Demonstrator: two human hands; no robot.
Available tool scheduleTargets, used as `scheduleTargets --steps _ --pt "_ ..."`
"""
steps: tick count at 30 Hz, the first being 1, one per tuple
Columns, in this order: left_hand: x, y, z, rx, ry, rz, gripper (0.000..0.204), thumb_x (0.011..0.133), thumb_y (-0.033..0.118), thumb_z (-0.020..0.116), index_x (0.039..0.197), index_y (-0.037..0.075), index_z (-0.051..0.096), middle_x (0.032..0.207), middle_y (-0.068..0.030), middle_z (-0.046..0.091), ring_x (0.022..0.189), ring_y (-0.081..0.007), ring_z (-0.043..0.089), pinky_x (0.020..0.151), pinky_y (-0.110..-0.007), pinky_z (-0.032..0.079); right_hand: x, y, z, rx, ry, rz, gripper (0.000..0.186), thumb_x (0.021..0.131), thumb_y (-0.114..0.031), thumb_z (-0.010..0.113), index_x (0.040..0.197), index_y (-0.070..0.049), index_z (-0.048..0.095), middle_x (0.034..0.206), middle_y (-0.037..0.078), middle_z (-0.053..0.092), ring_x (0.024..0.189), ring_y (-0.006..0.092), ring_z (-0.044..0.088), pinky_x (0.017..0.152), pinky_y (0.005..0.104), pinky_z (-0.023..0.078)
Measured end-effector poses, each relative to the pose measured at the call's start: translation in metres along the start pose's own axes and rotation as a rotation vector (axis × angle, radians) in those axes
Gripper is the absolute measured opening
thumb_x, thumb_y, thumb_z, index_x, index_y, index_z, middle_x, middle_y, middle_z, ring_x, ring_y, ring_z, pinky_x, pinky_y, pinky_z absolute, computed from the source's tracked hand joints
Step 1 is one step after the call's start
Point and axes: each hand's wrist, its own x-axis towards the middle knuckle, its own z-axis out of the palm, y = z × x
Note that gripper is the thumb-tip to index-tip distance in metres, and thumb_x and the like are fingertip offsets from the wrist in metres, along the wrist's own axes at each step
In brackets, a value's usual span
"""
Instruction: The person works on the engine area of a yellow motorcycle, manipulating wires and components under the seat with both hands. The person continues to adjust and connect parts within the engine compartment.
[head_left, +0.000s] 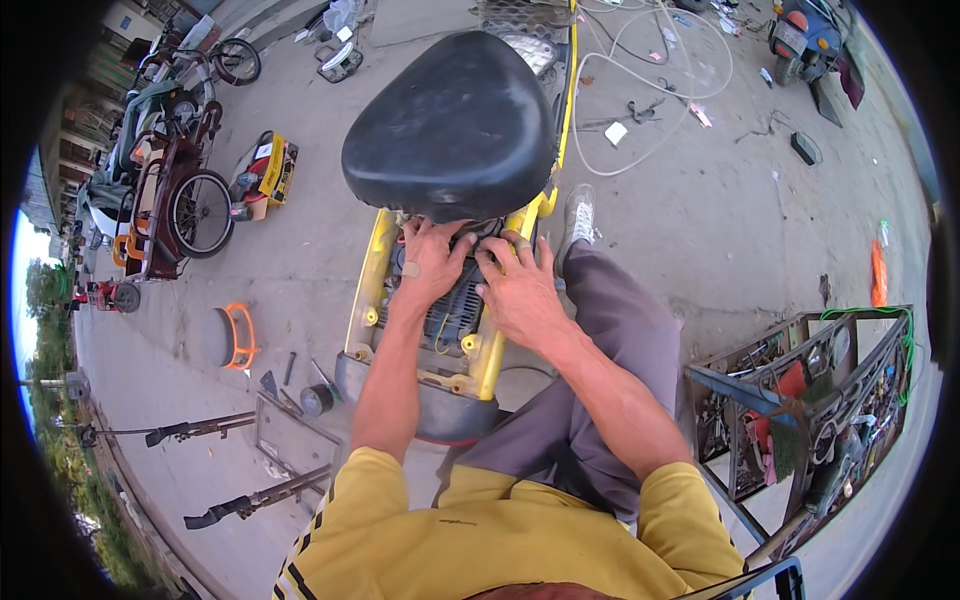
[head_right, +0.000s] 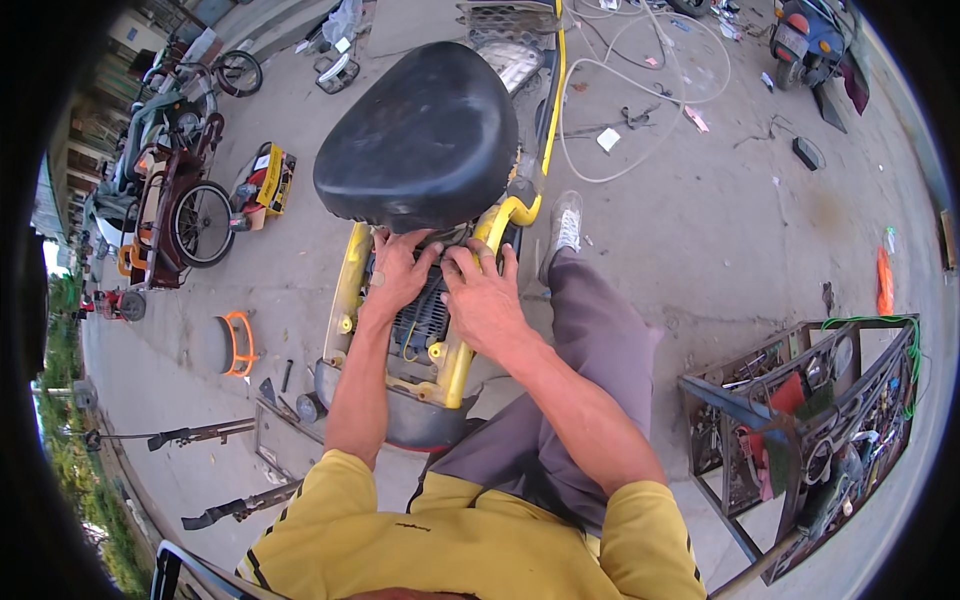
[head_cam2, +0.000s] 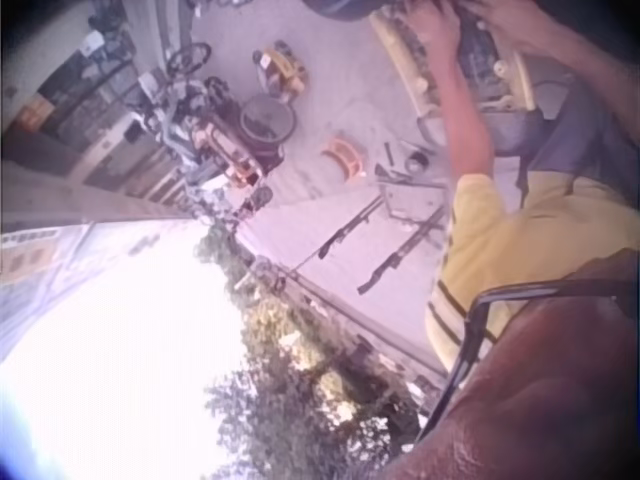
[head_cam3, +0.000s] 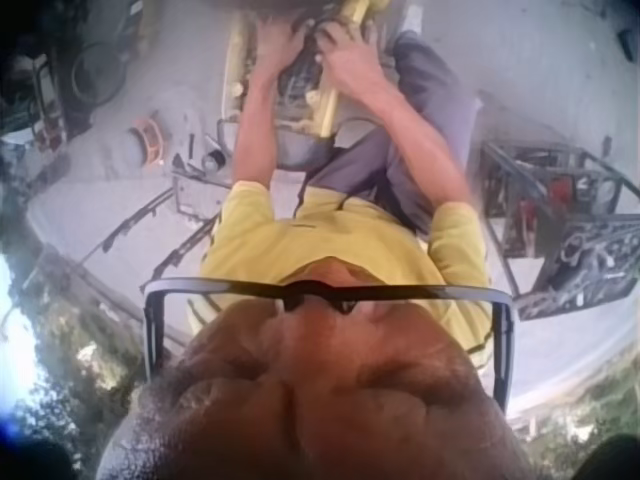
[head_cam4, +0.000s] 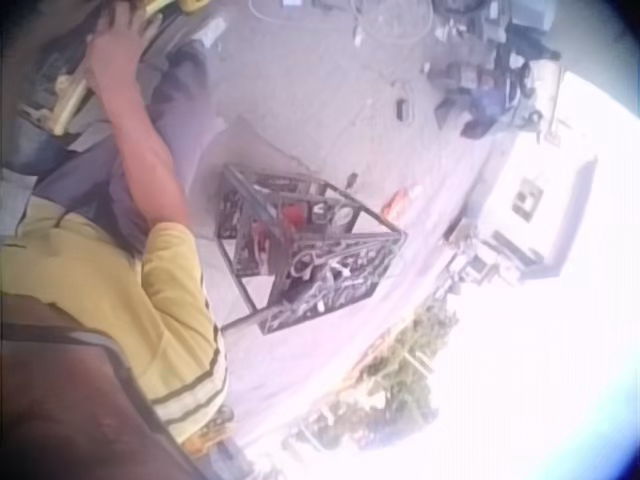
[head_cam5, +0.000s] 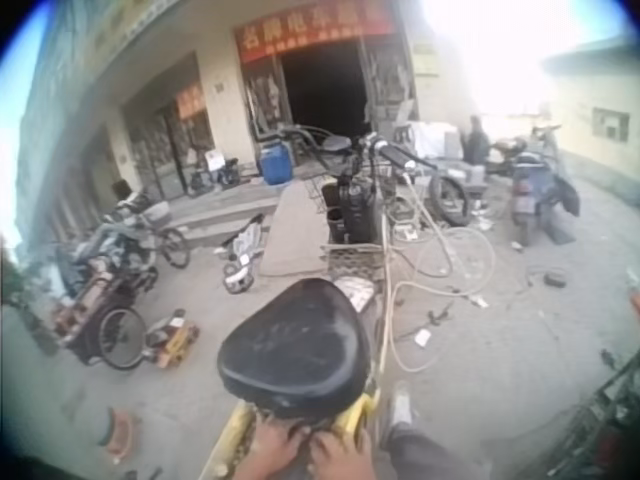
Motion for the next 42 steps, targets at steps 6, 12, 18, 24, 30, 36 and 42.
scheduleTargets --steps 6,12,18,24,30,36,42 --pt "-0.001 -0.004 -0.003 0.054 -0.030 -0.066 0.027 0.096 0.025 0.075 0.116 0.008 0.083 0.110 -0.0196 0.077 0.115 -0.0380 0.064 0.110 -0.050 0.039 0.006 -0.003 0.001 0.156 0.107 0.026 0.045 0.095 -0.018 0.076 0.137 -0.004 0.069 0.141 0.009 0.057 0.142 0.0355 0.048 0.121 0.0622 0.034" --pt "0.000 0.001 -0.004 -0.036 0.036 -0.060 0.024 0.094 0.024 0.076 0.111 0.009 0.084 0.110 -0.0181 0.076 0.116 -0.0366 0.063 0.110 -0.050 0.040 0.020 0.018 -0.007 0.204 0.259 0.190 0.032 0.093 -0.013 0.075 0.123 -0.003 0.077 0.132 0.009 0.065 0.126 0.0361 0.058 0.113 0.0532 0.041" --pt "-0.002 0.005 -0.017 -0.002 -0.027 0.020 0.027 0.089 0.018 0.075 0.113 0.010 0.083 0.110 -0.0163 0.075 0.117 -0.0357 0.063 0.109 -0.050 0.042 0.034 0.032 -0.005 0.202 0.251 0.237 0.031 0.091 -0.012 0.077 0.121 -0.004 0.079 0.132 0.011 0.065 0.124 0.0374 0.059 0.112 0.0531 0.042" --pt "-0.004 0.004 -0.014 0.032 0.053 0.064 0.024 0.091 0.018 0.071 0.110 0.008 0.082 0.109 -0.0141 0.075 0.117 -0.0351 0.062 0.107 -0.049 0.044 0.038 0.032 -0.003 0.226 0.196 0.171 0.024 0.088 -0.011 0.079 0.112 -0.009 0.082 0.132 0.012 0.063 0.129 0.0396 0.057 0.114 0.0547 0.041" --pt "-0.001 -0.016 -0.016 0.124 0.072 -0.034 0.021 0.092 0.019 0.070 0.106 0.009 0.082 0.115 -0.0119 0.075 0.117 -0.0373 0.059 0.105 -0.050 0.043 0.036 0.026 -0.007 0.187 0.152 0.109 0.018 0.086 -0.011 0.080 0.104 -0.011 0.083 0.135 0.010 0.061 0.135 0.0385 0.053 0.117 0.0556 0.038" --pt "-0.004 -0.009 -0.022 0.134 0.012 -0.022 0.023 0.087 0.022 0.075 0.106 0.010 0.082 0.120 -0.0105 0.074 0.124 -0.0358 0.056 0.107 -0.050 0.043 0.031 0.033 -0.015 0.182 0.121 0.176 0.017 0.085 -0.014 0.082 0.102 -0.014 0.084 0.136 0.010 0.061 0.137 0.0373 0.052 0.117 0.0542 0.037" --pt "-0.003 -0.009 -0.017 0.136 0.001 -0.057 0.023 0.088 0.018 0.075 0.109 0.010 0.081 0.124 -0.0122 0.071 0.126 -0.0382 0.055 0.107 -0.053 0.043 0.030 0.034 -0.018 0.152 0.122 0.144 0.017 0.087 -0.017 0.082 0.104 -0.014 0.084 0.137 0.011 0.061 0.136 0.0388 0.052 0.116 0.0547 0.038"
